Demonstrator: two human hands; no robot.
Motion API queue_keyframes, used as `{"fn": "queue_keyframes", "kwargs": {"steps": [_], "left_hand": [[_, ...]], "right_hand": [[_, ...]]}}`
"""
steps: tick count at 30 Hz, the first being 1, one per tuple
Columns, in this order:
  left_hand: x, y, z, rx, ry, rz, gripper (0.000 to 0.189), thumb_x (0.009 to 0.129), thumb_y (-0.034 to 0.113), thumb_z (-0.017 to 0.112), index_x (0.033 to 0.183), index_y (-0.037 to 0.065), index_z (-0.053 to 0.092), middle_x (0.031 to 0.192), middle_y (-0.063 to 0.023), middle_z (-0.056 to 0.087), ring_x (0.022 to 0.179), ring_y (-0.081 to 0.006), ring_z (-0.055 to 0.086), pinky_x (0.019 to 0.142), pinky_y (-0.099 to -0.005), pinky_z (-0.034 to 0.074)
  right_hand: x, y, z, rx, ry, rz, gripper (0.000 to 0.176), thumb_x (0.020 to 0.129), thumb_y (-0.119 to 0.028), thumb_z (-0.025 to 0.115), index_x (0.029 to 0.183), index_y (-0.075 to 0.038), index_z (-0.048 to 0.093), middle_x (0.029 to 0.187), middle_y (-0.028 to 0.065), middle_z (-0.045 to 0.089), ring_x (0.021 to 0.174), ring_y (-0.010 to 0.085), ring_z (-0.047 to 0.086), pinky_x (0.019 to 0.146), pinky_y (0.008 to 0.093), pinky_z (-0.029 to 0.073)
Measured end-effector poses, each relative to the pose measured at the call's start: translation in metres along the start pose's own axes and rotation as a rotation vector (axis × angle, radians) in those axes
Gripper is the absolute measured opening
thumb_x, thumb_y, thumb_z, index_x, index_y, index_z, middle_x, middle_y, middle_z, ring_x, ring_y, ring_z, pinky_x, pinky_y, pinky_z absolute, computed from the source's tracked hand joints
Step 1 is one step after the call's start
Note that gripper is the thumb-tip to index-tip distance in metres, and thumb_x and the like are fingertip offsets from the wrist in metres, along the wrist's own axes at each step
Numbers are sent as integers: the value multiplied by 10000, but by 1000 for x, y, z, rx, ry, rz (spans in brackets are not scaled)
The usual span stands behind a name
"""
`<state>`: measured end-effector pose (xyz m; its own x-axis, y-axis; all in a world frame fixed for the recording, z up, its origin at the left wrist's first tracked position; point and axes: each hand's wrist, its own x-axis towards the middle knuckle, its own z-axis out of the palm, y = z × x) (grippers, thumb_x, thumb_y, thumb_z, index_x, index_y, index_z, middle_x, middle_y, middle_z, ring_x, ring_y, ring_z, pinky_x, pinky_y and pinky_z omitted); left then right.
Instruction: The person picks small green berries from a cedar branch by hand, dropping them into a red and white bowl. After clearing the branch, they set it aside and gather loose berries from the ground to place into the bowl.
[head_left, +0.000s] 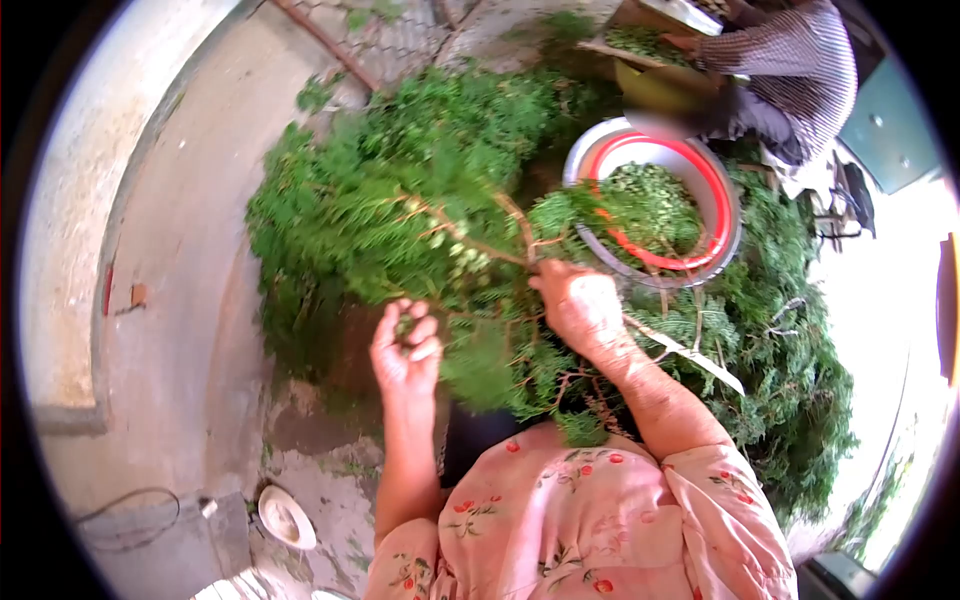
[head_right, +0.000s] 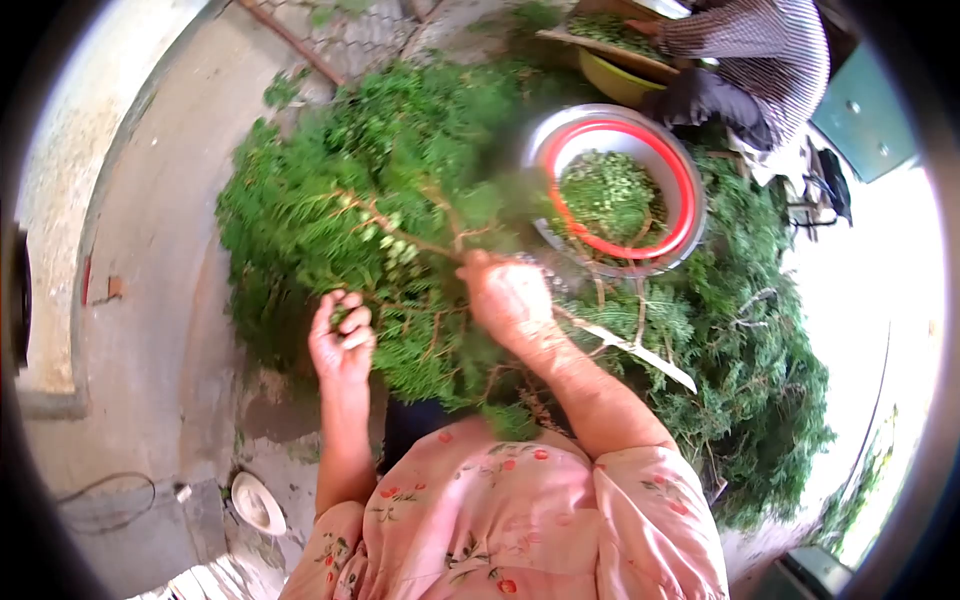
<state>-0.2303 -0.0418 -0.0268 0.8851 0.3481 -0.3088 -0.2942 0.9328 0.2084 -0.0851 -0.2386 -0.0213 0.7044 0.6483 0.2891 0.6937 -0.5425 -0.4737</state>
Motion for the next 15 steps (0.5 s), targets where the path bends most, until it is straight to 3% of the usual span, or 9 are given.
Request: {"fn": "queue_keyframes", "kwargs": {"steps": [3,7,8,11,13,14,15], "left_hand": [[8,1,39,73,-106,-85,313,945,276,439,891,-12,549,819,-110,497,586,-153,457,345,-212,396],[40,-34,103,265,-44,-149,319,945,283,441,918,-16,548,832,-128,520,597,-158,474,359,-211,400],[52,-49,116,318,-20,-158,315,944,279,447,932,-20,548,822,-126,543,617,-162,501,371,-207,400],[92,-98,152,463,52,-209,328,893,299,540,912,-28,545,788,-131,562,659,-187,546,482,-245,470],[125,-131,162,491,51,-264,341,861,301,585,886,-36,539,811,-144,565,698,-216,565,565,-285,514],[135,-151,171,465,94,-236,338,855,289,596,869,-43,532,815,-153,557,743,-246,572,644,-320,540],[152,-164,168,455,-2,-282,418,830,328,623,936,-58,501,819,-158,548,790,-280,568,765,-390,530]], "right_hand": [[0,-5,-4,61,-1,4,163,827,-208,576,814,-51,536,637,141,577,592,326,590,525,401,464],[-1,-6,-1,69,-100,34,153,816,-196,563,847,-47,568,699,141,612,649,306,613,575,389,487],[-2,-7,-5,27,-112,-19,153,865,-171,483,830,-28,523,720,117,612,620,265,620,567,355,497],[-3,-5,-8,59,-50,-66,88,766,-74,487,815,-7,518,699,112,601,628,248,621,563,333,504],[0,-8,-20,11,-167,-43,129,708,-55,490,818,6,518,687,114,596,636,242,620,545,330,504],[0,-6,-18,6,-137,-47,139,705,-58,493,820,12,527,688,117,596,634,242,618,542,328,504],[-1,-4,-15,1,-108,-51,149,701,-60,496,822,17,535,689,120,596,633,243,616,540,325,503]]}}
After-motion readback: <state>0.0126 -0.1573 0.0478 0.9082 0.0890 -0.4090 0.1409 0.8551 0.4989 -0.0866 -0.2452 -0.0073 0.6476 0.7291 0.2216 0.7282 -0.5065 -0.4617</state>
